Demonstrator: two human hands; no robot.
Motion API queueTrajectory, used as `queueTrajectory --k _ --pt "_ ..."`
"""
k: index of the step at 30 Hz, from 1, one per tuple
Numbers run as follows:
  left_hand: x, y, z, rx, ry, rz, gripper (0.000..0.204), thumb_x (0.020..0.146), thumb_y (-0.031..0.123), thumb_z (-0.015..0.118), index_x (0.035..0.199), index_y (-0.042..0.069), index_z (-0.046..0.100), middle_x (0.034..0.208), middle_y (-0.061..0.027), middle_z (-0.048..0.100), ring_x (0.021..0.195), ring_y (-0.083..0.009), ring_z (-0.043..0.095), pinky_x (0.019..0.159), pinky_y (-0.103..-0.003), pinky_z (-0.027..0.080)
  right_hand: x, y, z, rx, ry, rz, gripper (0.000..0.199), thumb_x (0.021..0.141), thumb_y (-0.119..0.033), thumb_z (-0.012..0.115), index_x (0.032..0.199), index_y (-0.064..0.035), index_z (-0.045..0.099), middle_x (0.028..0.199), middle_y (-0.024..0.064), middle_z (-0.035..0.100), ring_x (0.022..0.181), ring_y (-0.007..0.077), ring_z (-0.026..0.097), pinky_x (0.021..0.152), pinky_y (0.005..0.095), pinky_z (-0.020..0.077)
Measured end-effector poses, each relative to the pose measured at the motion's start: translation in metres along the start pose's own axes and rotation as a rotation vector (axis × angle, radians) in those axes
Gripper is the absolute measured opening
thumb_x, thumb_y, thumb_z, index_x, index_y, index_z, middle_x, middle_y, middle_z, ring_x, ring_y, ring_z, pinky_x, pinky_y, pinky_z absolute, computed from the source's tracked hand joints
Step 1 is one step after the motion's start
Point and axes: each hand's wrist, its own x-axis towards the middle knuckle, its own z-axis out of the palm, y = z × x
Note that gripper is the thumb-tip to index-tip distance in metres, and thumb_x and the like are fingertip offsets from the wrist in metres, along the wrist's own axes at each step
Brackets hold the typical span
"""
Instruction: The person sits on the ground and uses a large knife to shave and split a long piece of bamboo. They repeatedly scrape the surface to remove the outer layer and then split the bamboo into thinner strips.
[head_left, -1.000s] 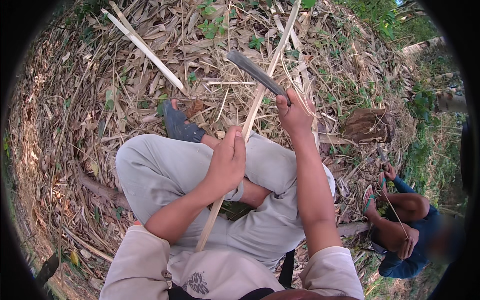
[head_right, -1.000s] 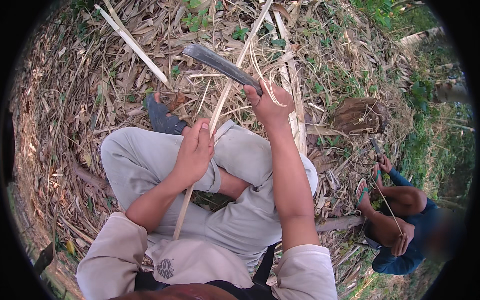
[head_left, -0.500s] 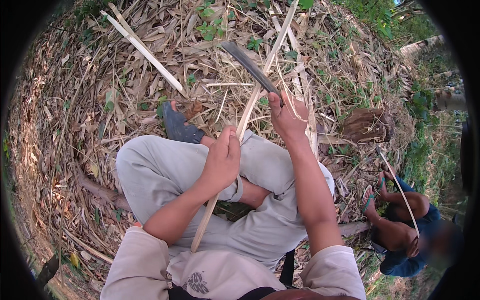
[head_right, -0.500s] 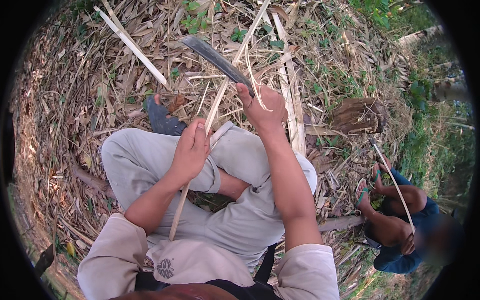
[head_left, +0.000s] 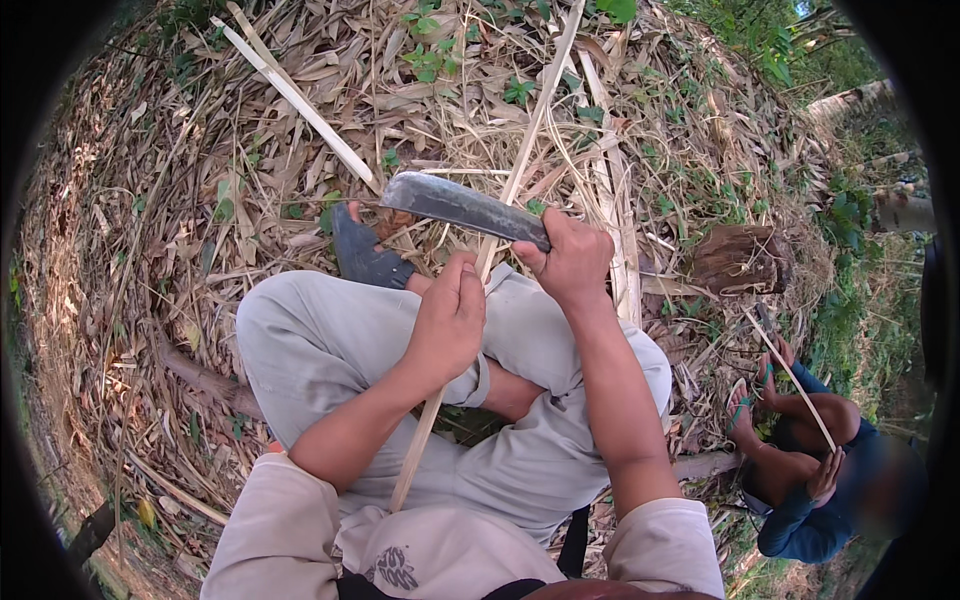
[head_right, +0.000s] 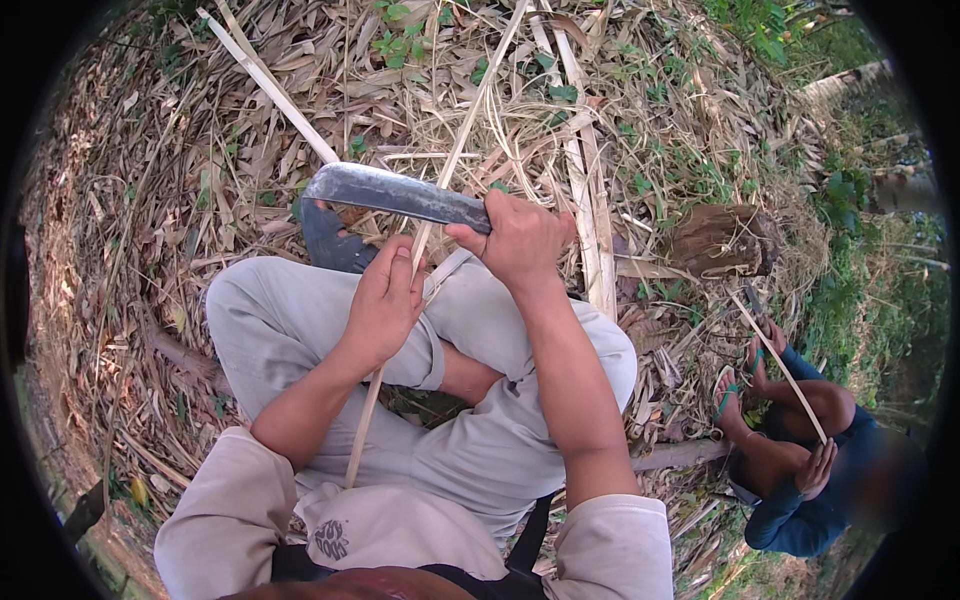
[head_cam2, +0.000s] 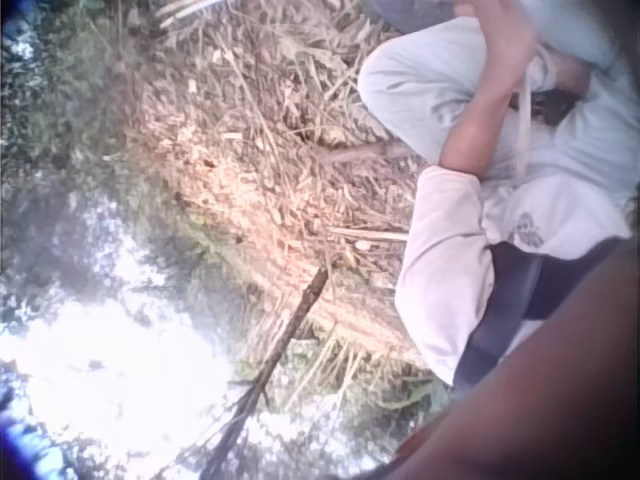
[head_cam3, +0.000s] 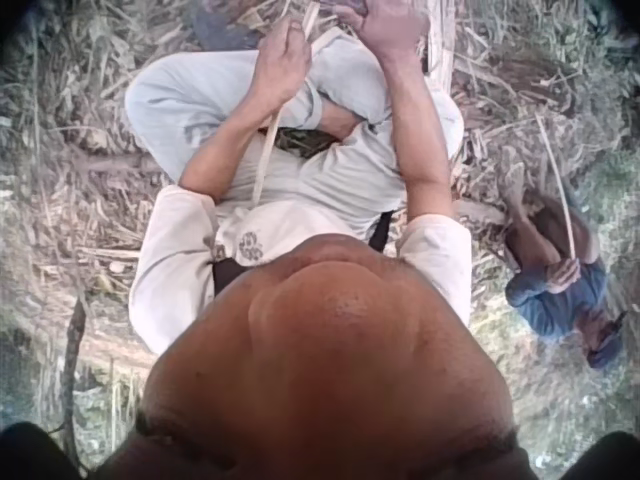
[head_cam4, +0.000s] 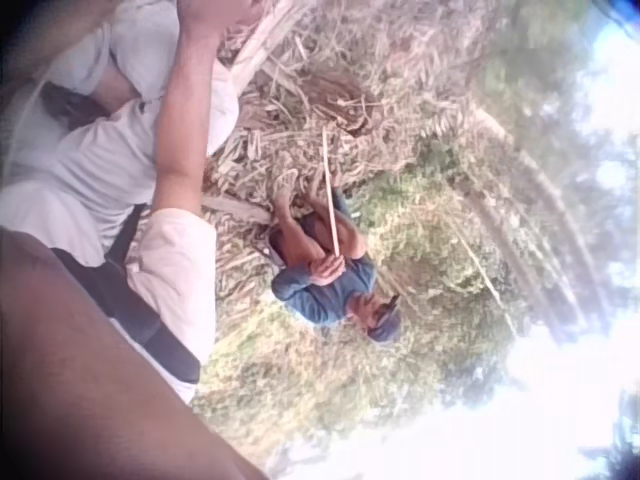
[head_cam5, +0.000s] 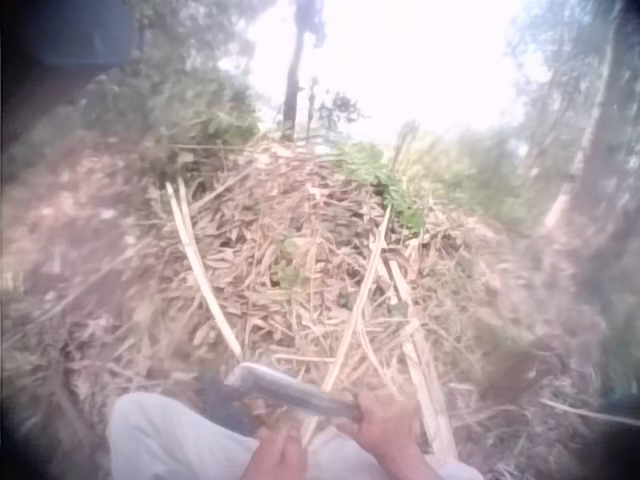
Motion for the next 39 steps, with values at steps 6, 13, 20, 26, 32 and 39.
queueTrajectory --k 6,13,20,26,32,39 --pt "-0.006 -0.002 0.008 0.004 -0.037 0.025 0.028 0.107 0.026 0.033 0.099 0.004 0.050 0.065 0.0023 0.040 0.050 -0.0040 0.034 0.044 -0.023 0.030 0.033 0.019 -0.015 0.037 -0.086 0.266 0.065 0.093 -0.067 0.044 0.078 -0.0065 0.059 0.062 0.0159 0.060 0.056 0.0354 0.063 0.050 0.0460 0.0468" --pt "0.000 0.008 -0.014 -0.126 -0.026 -0.281 0.024 0.105 0.023 0.036 0.098 0.004 0.048 0.064 -0.0017 0.043 0.050 -0.0096 0.037 0.046 -0.028 0.033 -0.017 -0.037 -0.026 0.166 -0.068 -0.242 0.074 0.078 -0.082 0.050 0.064 -0.0095 0.048 0.052 0.0087 0.055 0.045 0.0279 0.058 0.046 0.0401 0.0422" --pt "-0.003 0.033 0.000 -0.385 -0.062 -0.338 0.027 0.106 0.031 0.032 0.097 0.010 0.045 0.057 0.0031 0.033 0.038 -0.0048 0.021 0.034 -0.023 0.020 0.000 -0.018 -0.015 0.175 -0.100 -0.012 0.069 0.085 -0.077 0.045 0.071 -0.0096 0.051 0.055 0.0103 0.057 0.046 0.0317 0.059 0.042 0.0442 0.0427" --pt "-0.008 0.033 0.001 -0.454 -0.089 -0.343 0.028 0.106 0.033 0.031 0.098 0.010 0.043 0.056 0.0031 0.032 0.036 -0.0051 0.021 0.031 -0.024 0.019 0.007 -0.009 -0.012 0.216 -0.167 0.055 0.071 0.092 -0.073 0.038 0.070 -0.0059 0.047 0.054 0.0138 0.048 0.050 0.0359 0.055 0.046 0.0437 0.0406" --pt "-0.003 0.045 -0.013 -0.443 -0.129 -0.379 0.034 0.108 0.036 0.033 0.098 0.007 0.048 0.059 0.0044 0.031 0.046 -0.0043 0.026 0.041 -0.022 0.024 -0.005 -0.029 -0.014 0.245 -0.057 -0.134 0.071 0.089 -0.075 0.041 0.069 -0.0065 0.047 0.054 0.0136 0.051 0.050 0.0351 0.056 0.046 0.0443 0.0417" --pt "-0.007 0.026 0.002 -0.235 -0.022 -0.145 0.037 0.108 0.038 0.034 0.098 0.005 0.049 0.062 0.0044 0.034 0.050 -0.0038 0.030 0.045 -0.022 0.028 0.006 -0.019 -0.007 0.230 -0.057 -0.008 0.070 0.084 -0.076 0.049 0.064 -0.0088 0.048 0.056 0.0090 0.056 0.050 0.0296 0.060 0.045 0.0424 0.0442"
